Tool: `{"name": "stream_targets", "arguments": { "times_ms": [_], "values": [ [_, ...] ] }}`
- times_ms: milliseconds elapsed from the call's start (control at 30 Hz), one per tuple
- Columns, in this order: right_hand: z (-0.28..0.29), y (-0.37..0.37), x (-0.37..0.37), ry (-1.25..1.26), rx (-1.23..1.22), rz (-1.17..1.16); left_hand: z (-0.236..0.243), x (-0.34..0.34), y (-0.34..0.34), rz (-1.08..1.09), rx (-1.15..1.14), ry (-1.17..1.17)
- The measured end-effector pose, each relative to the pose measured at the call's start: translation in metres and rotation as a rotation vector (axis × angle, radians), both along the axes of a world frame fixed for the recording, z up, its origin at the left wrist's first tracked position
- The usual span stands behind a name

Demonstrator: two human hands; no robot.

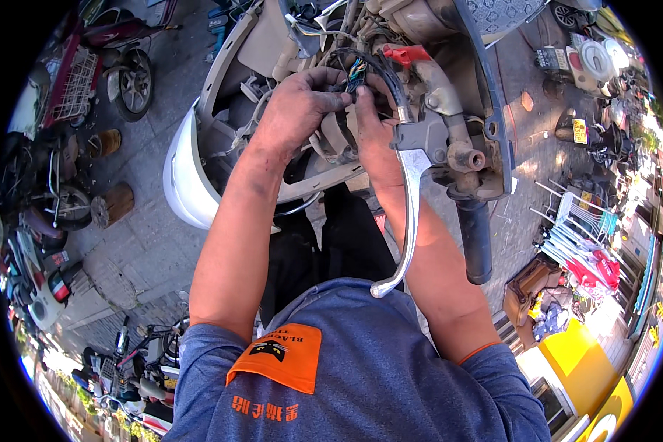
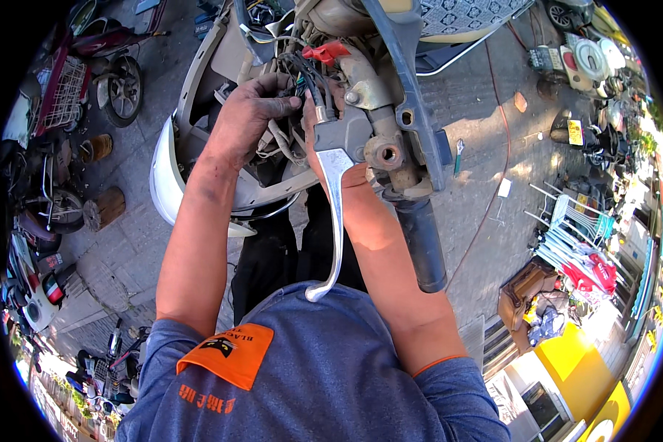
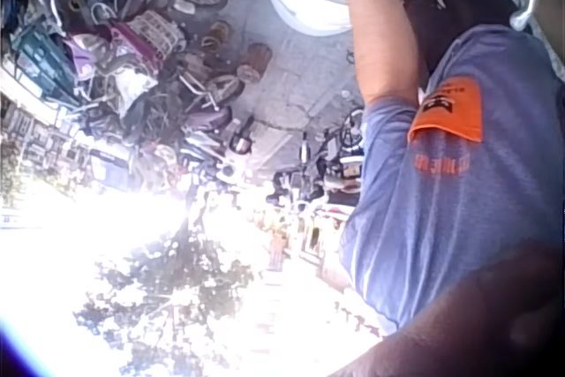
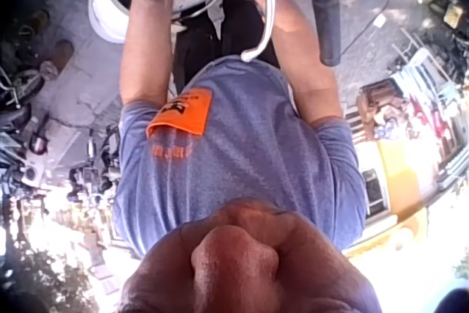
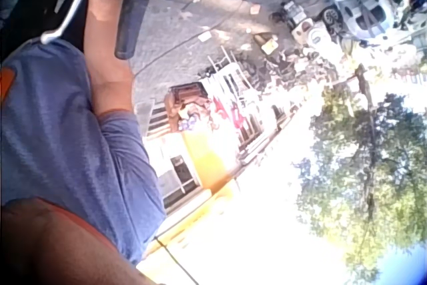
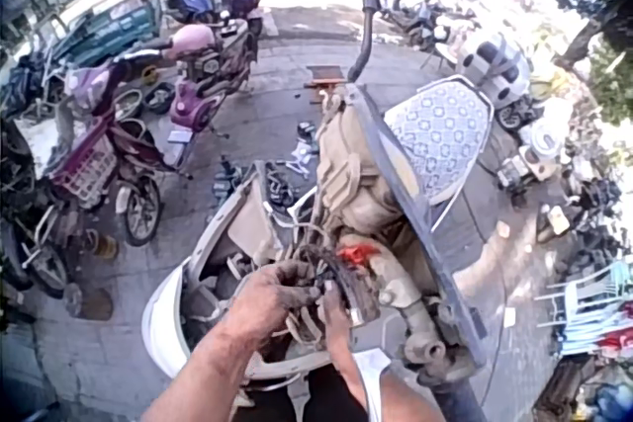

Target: The person manipulates wires and connectors inside the front body of a scooter using a pair of pliers to adjust components before joining specific colored wires together by hand.

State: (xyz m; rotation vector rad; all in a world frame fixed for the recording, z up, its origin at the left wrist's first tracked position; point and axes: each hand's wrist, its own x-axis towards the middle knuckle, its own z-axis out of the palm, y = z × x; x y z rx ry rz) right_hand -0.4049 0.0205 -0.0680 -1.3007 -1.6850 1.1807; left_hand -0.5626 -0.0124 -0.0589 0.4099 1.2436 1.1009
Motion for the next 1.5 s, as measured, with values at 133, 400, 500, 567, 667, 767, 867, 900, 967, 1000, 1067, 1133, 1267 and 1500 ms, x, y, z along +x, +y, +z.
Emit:
{"name": "stream_targets", "arguments": {
  "times_ms": [133,400,500,567,667,767,867,900,967,1000,1067,1133,1267,1500],
  "values": [
    [0.013,-0.002,-0.011,0.156,-0.150,-0.045,0.003,-0.010,0.002,-0.105,0.047,0.189],
    [-0.001,0.004,-0.014,0.035,-0.037,-0.088,-0.006,-0.008,0.003,-0.113,0.075,0.212],
    [0.008,-0.002,-0.023,0.231,-0.162,-0.179,-0.007,-0.003,0.000,-0.005,0.056,-0.011],
    [0.003,-0.003,-0.024,0.285,-0.155,-0.197,-0.007,0.002,-0.001,0.066,0.068,-0.129],
    [0.002,-0.005,-0.030,0.445,-0.272,-0.358,-0.008,0.009,-0.002,0.112,0.110,-0.166],
    [0.001,-0.002,-0.024,0.459,-0.307,-0.307,-0.011,0.009,0.002,0.088,0.140,-0.036],
    [0.017,0.002,-0.028,0.311,-0.359,-0.313,-0.012,-0.003,0.004,-0.055,0.121,0.246],
    [0.021,0.002,-0.031,0.270,-0.368,-0.339,-0.014,-0.005,0.005,-0.057,0.133,0.239],
    [0.023,-0.001,-0.033,0.277,-0.346,-0.330,-0.016,-0.009,0.004,-0.063,0.156,0.227],
    [0.023,-0.004,-0.033,0.323,-0.315,-0.295,-0.015,-0.008,0.003,-0.046,0.184,0.350],
    [0.027,-0.008,-0.035,0.289,-0.272,-0.264,-0.012,-0.001,0.000,-0.013,0.239,0.598],
    [0.036,-0.007,-0.037,0.128,-0.251,-0.271,-0.010,0.003,-0.002,0.028,0.249,0.753],
    [0.030,-0.012,-0.028,0.041,-0.119,-0.213,-0.009,0.007,-0.001,0.070,0.124,0.524],
    [0.011,-0.008,-0.005,-0.047,-0.071,-0.084,-0.007,-0.010,0.001,-0.065,0.131,0.381]
  ]
}}
